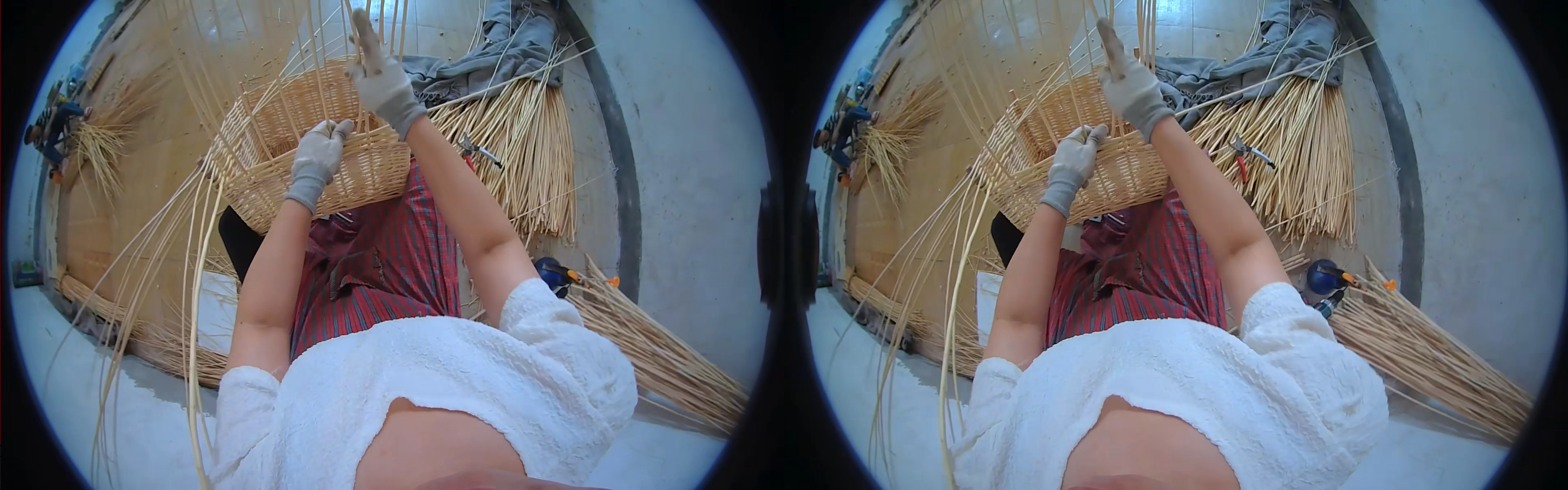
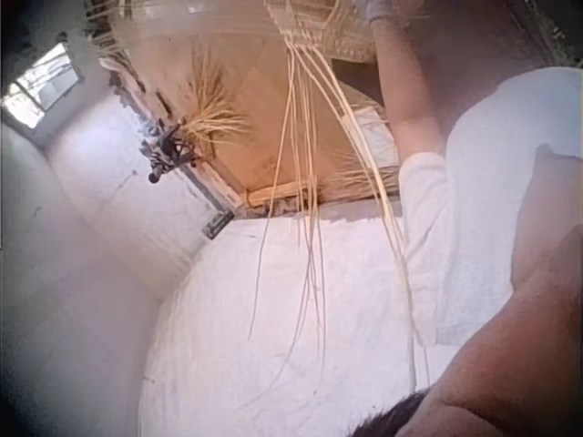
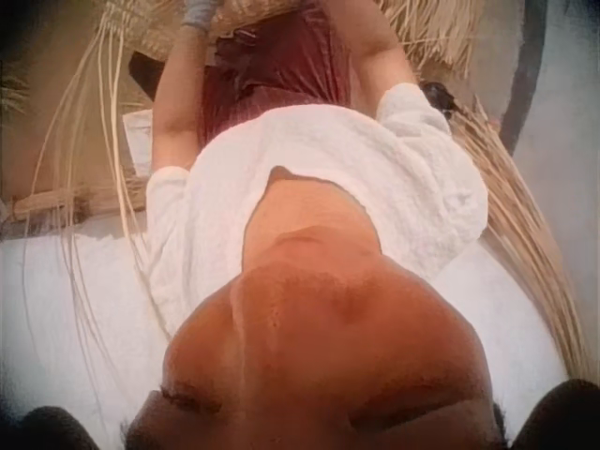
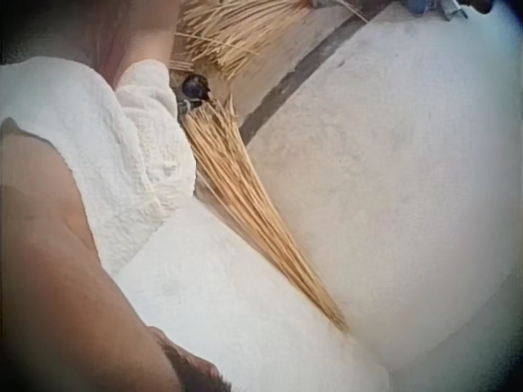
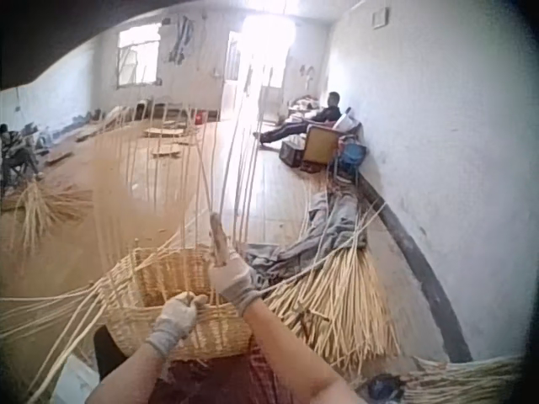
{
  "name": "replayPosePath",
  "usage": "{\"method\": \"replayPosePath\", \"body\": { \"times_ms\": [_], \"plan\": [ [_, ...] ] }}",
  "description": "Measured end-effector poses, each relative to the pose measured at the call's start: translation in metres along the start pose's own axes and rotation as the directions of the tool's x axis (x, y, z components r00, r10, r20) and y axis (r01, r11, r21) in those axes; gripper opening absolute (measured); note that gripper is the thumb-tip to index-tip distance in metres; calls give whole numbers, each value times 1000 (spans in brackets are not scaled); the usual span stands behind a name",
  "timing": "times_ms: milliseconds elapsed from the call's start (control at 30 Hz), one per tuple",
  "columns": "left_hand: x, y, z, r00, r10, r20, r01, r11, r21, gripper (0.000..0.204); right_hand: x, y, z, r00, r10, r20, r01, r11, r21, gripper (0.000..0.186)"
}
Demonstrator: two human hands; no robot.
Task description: The person weaves a basket by hand using thin bamboo strips, interlacing them through the vertical ribs of the basket frame. They occasionally use a metal ruler to measure the basket's dimensions.
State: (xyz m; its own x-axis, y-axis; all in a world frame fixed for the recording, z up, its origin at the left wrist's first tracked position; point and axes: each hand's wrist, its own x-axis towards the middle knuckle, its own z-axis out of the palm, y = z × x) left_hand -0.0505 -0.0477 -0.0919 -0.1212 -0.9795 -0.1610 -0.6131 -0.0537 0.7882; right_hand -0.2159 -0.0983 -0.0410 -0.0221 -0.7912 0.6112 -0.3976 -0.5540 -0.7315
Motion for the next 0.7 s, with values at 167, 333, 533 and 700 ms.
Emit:
{"method": "replayPosePath", "body": {
  "times_ms": [167,333,533,700],
  "plan": [
    [-9,2,1,991,-54,124,94,937,-336,31,0,8,-1,998,-65,24,61,987,146,92],
    [-5,13,1,988,-134,70,148,952,-267,33,8,3,-11,979,177,-99,-91,818,568,84],
    [-5,25,-4,969,-213,122,241,924,-298,28,-6,4,-47,983,76,-167,-62,994,89,32],
    [1,14,18,994,-112,-15,86,830,-551,20,-127,44,-80,736,579,-350,-266,723,638,14]
  ]
}}
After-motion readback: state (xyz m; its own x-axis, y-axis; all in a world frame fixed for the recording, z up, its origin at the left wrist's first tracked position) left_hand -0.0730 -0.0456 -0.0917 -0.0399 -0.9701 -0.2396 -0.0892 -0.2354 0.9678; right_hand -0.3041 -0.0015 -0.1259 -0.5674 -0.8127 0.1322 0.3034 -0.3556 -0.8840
